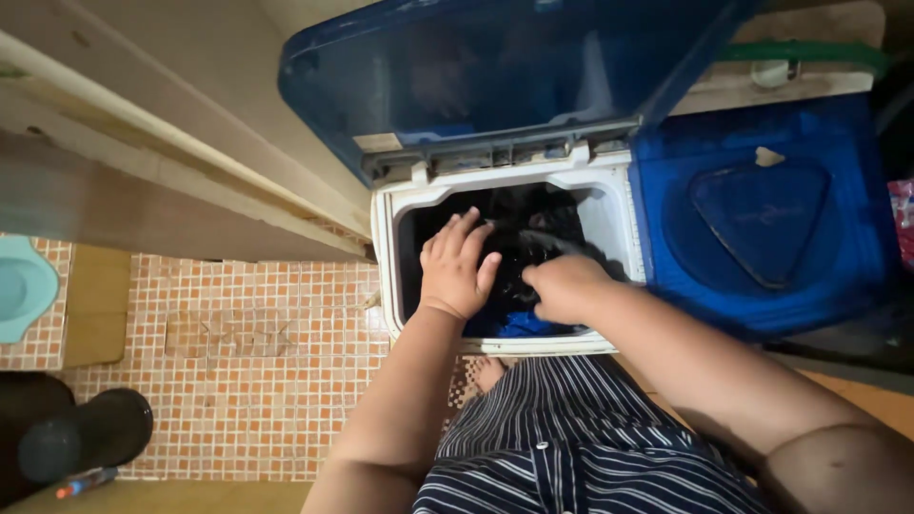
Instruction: Loading clothes into a twin-tub washing machine and preparing detergent.
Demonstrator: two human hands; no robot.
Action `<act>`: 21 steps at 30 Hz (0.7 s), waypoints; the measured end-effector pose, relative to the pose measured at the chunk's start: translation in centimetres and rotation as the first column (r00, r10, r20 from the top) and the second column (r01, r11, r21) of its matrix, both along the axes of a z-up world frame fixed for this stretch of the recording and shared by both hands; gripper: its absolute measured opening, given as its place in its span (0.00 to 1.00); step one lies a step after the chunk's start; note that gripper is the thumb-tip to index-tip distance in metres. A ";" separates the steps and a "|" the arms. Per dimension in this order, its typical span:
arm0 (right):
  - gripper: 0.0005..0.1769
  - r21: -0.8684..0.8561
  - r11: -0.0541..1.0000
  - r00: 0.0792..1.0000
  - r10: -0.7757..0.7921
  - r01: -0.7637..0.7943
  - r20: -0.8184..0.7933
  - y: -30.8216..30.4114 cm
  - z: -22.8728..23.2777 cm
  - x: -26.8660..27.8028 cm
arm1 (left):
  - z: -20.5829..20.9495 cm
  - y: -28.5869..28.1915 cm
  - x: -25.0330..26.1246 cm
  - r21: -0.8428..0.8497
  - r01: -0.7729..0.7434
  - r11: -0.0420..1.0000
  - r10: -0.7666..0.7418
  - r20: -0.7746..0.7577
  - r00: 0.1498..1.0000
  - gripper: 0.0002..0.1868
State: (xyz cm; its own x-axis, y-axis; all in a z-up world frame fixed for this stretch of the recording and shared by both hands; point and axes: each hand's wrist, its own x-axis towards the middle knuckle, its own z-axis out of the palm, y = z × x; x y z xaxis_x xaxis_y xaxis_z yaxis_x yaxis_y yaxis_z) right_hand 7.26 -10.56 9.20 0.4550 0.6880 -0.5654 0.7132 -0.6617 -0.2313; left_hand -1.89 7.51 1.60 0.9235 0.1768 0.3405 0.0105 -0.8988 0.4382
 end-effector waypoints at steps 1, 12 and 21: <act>0.24 -0.020 1.000 0.995 0.022 -0.024 -0.094 0.1 0.2 -0.1 | -0.4 0.1 -0.1 -0.020 0.042 0.999 -0.042 -0.007 0.999 0.24; 0.21 -0.273 0.882 0.745 -0.471 0.385 -0.473 3.6 -15.5 8.7 | -2.2 0.1 1.5 -0.036 -0.001 0.999 -0.020 -0.577 0.816 0.23; 0.36 0.271 0.775 0.815 -0.574 0.571 -0.077 8.2 -27.8 14.6 | -2.5 0.6 2.1 -0.068 -0.061 0.996 0.021 -0.488 0.873 0.22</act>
State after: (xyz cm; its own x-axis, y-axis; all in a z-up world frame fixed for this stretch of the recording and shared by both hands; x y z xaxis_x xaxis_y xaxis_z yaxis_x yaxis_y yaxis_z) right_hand 21.89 -2.41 -18.57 0.8182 0.4214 -0.3911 0.2254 -0.8609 -0.4561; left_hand 0.21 8.10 -0.94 0.9601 0.2253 -0.1658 0.2763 -0.8558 0.4373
